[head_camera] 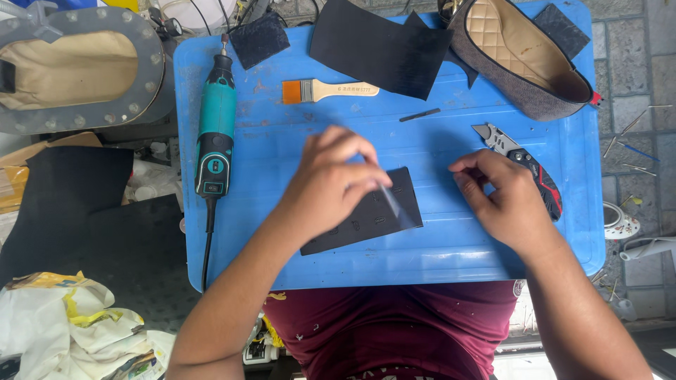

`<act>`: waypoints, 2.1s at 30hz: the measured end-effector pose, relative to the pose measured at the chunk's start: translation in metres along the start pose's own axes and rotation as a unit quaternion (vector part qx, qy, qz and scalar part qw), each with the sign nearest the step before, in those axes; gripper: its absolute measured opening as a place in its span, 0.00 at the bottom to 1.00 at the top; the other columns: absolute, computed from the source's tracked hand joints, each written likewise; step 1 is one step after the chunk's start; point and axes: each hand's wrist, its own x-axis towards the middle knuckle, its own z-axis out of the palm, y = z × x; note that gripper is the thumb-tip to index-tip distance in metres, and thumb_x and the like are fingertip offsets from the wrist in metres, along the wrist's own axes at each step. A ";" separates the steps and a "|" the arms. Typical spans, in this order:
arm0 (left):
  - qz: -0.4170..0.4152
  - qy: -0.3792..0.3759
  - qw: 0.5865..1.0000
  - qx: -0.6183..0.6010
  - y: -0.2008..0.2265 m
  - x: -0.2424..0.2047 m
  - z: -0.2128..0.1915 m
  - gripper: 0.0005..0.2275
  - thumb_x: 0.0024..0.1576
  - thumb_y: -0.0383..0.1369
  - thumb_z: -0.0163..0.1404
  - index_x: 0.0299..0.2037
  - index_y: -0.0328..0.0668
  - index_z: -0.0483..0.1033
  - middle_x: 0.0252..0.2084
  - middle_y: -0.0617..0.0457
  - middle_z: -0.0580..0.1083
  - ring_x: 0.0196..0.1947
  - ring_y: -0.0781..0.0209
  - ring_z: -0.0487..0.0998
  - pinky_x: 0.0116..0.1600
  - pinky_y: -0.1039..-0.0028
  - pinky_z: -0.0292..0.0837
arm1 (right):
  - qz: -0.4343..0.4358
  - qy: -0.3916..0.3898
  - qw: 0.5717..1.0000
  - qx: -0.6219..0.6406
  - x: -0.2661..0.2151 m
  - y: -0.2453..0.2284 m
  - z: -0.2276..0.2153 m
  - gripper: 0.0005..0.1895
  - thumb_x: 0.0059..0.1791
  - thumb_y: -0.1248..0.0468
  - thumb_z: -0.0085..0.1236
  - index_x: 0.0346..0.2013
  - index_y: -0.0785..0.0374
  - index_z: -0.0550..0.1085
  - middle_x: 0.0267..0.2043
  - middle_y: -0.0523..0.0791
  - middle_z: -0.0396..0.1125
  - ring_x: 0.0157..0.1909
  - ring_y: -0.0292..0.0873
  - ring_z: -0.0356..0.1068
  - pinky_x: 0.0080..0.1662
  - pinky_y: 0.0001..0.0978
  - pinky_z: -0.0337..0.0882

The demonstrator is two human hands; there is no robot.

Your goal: The person uses a utility knife and ruler to cut a black rubber sheet into a rectangular insole shape. They measure and trim the material, then test the fit against a shoe insole and a shoe upper.

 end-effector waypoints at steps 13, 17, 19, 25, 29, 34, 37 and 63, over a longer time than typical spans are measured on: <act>-0.105 -0.053 0.993 0.011 0.059 -0.046 0.044 0.15 0.50 0.24 0.59 0.48 0.38 0.80 0.42 0.51 0.76 0.36 0.56 0.78 0.43 0.64 0.74 | -0.141 0.017 0.987 -0.080 -0.015 0.003 0.028 0.18 0.43 0.65 0.67 0.48 0.61 0.79 0.50 0.50 0.67 0.53 0.53 0.62 0.57 0.44 0.64; -0.219 -0.008 0.967 -0.129 0.073 -0.045 0.053 0.12 0.55 0.24 0.59 0.49 0.37 0.79 0.43 0.50 0.76 0.35 0.64 0.83 0.36 0.76 0.79 | -0.149 0.007 0.986 -0.081 -0.017 0.001 0.033 0.20 0.43 0.62 0.67 0.50 0.59 0.79 0.53 0.51 0.66 0.54 0.53 0.60 0.57 0.45 0.60; -0.245 0.032 0.959 -0.138 0.074 -0.041 0.058 0.10 0.55 0.25 0.61 0.46 0.37 0.78 0.42 0.50 0.76 0.35 0.65 0.84 0.30 0.79 0.78 | -0.146 0.007 0.987 -0.065 -0.016 0.002 0.031 0.19 0.45 0.61 0.67 0.50 0.59 0.79 0.53 0.49 0.66 0.55 0.52 0.61 0.58 0.44 0.60; -0.257 0.094 0.939 -0.210 0.071 -0.035 0.065 0.08 0.56 0.22 0.58 0.43 0.36 0.75 0.44 0.50 0.76 0.40 0.65 0.84 0.32 0.81 0.81 | -0.134 0.011 0.990 -0.035 -0.017 0.006 0.028 0.15 0.46 0.64 0.65 0.48 0.61 0.79 0.47 0.48 0.71 0.49 0.50 0.64 0.54 0.42 0.64; -0.356 0.085 0.859 -0.357 0.064 -0.035 0.067 0.11 0.56 0.23 0.57 0.41 0.37 0.65 0.41 0.50 0.75 0.39 0.69 0.84 0.31 0.82 0.82 | -0.043 -0.044 0.986 0.155 -0.025 0.007 0.030 0.15 0.48 0.67 0.64 0.50 0.64 0.77 0.37 0.45 0.74 0.41 0.39 0.73 0.44 0.31 0.73; -0.358 -0.031 0.896 -0.261 0.054 -0.036 0.067 0.10 0.58 0.27 0.60 0.39 0.38 0.67 0.38 0.51 0.79 0.28 0.63 0.84 0.27 0.78 0.74 | 0.124 -0.086 0.929 0.338 -0.029 0.009 0.049 0.19 0.48 0.72 0.61 0.55 0.67 0.73 0.39 0.44 0.76 0.38 0.32 0.74 0.37 0.24 0.73; -0.233 -0.006 0.969 -0.083 0.051 -0.042 0.060 0.14 0.57 0.35 0.65 0.42 0.41 0.70 0.43 0.51 0.75 0.42 0.56 0.81 0.44 0.67 0.79 | 0.166 -0.078 0.938 0.294 -0.033 0.014 0.056 0.18 0.48 0.72 0.61 0.53 0.67 0.74 0.38 0.43 0.77 0.35 0.31 0.73 0.33 0.23 0.72; -0.056 -0.089 0.993 -0.049 0.000 -0.011 0.040 0.37 0.47 0.44 0.68 0.64 0.38 0.65 0.69 0.46 0.64 0.69 0.44 0.65 0.71 0.53 0.60 | -0.225 -0.027 0.974 -0.024 0.017 0.007 0.026 0.18 0.38 0.74 0.63 0.43 0.63 0.78 0.62 0.50 0.67 0.61 0.55 0.69 0.59 0.44 0.71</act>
